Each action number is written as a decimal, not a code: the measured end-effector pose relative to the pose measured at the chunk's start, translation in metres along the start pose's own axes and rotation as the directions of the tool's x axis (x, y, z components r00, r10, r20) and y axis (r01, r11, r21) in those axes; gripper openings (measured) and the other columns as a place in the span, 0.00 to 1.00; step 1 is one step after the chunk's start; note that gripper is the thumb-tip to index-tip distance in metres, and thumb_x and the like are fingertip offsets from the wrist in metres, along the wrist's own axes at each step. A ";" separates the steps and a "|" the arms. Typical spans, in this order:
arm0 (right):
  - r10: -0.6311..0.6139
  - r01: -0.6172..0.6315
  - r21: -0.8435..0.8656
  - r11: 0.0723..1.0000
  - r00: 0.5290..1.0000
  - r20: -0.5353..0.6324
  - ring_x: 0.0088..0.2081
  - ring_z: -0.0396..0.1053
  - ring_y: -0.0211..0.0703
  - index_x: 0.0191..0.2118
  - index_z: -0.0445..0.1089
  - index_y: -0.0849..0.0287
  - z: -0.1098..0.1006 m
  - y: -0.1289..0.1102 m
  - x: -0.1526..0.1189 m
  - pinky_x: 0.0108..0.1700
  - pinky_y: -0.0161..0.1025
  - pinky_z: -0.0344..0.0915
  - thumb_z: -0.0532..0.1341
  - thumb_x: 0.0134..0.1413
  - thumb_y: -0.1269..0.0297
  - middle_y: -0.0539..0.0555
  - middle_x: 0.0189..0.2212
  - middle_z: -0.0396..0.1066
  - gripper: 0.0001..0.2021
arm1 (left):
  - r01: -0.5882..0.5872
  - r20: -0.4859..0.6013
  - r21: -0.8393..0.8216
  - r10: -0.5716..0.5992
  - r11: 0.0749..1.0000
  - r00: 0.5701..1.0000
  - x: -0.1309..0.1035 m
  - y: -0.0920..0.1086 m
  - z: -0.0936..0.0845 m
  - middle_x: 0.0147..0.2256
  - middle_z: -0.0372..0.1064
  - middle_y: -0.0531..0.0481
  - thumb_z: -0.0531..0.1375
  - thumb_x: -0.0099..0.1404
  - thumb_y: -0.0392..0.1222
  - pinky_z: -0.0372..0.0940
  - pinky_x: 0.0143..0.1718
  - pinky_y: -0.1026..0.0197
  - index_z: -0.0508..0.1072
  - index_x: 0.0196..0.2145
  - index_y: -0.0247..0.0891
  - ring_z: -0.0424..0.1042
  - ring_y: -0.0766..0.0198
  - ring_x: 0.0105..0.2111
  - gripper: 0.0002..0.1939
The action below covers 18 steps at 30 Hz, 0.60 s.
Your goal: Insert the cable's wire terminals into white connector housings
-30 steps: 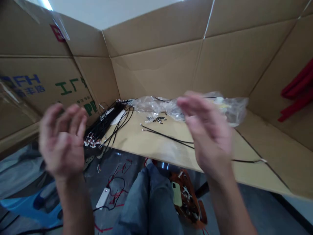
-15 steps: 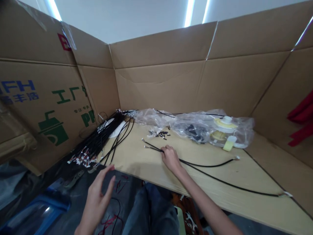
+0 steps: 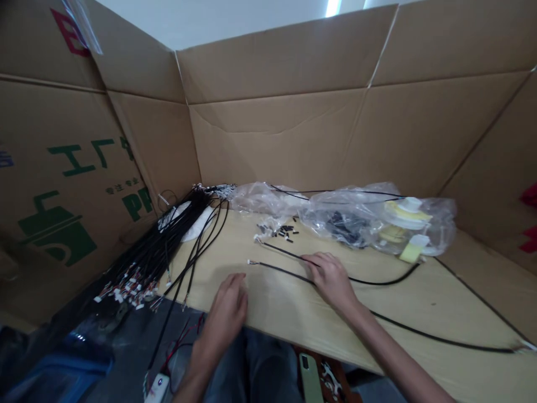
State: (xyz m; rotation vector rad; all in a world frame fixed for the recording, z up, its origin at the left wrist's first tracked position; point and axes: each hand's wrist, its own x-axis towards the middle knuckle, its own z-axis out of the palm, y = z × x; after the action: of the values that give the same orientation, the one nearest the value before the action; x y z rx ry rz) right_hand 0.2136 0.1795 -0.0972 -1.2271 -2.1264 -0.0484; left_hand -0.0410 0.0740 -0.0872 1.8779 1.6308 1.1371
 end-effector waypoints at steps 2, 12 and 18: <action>-0.041 0.041 -0.003 0.999 0.994 0.104 0.37 0.69 0.41 0.38 0.71 0.63 -0.003 0.014 0.006 0.42 0.44 0.66 0.57 0.61 0.61 0.53 0.34 0.71 0.10 | 0.014 -0.008 0.007 -0.014 1.000 1.000 0.016 -0.002 0.005 0.51 0.63 0.42 0.55 0.67 0.37 0.61 0.54 0.45 0.66 0.51 0.35 0.63 0.54 0.53 0.15; -0.126 0.114 0.076 0.991 0.975 0.184 0.37 0.66 0.42 0.37 0.69 0.63 0.015 -0.017 -0.013 0.41 0.43 0.65 0.54 0.62 0.70 0.53 0.33 0.67 0.07 | 0.100 -0.041 -0.086 -0.103 0.991 0.994 0.041 -0.021 0.023 0.50 0.64 0.42 0.57 0.66 0.41 0.63 0.52 0.46 0.65 0.52 0.34 0.66 0.56 0.49 0.17; -0.133 0.103 0.182 0.978 0.978 0.158 0.38 0.66 0.43 0.39 0.65 0.62 -0.006 -0.045 -0.044 0.40 0.43 0.65 0.45 0.64 0.74 0.57 0.35 0.66 0.12 | 0.148 -0.047 -0.231 -0.163 0.962 0.986 0.022 -0.020 0.029 0.41 0.68 0.46 0.57 0.66 0.42 0.67 0.43 0.53 0.67 0.48 0.33 0.70 0.62 0.39 0.14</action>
State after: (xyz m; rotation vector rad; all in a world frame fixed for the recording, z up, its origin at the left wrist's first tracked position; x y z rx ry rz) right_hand 0.1967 0.1193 -0.1046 -1.0337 -2.2951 0.1915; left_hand -0.0312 0.1055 -0.1122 1.5568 1.5771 1.2695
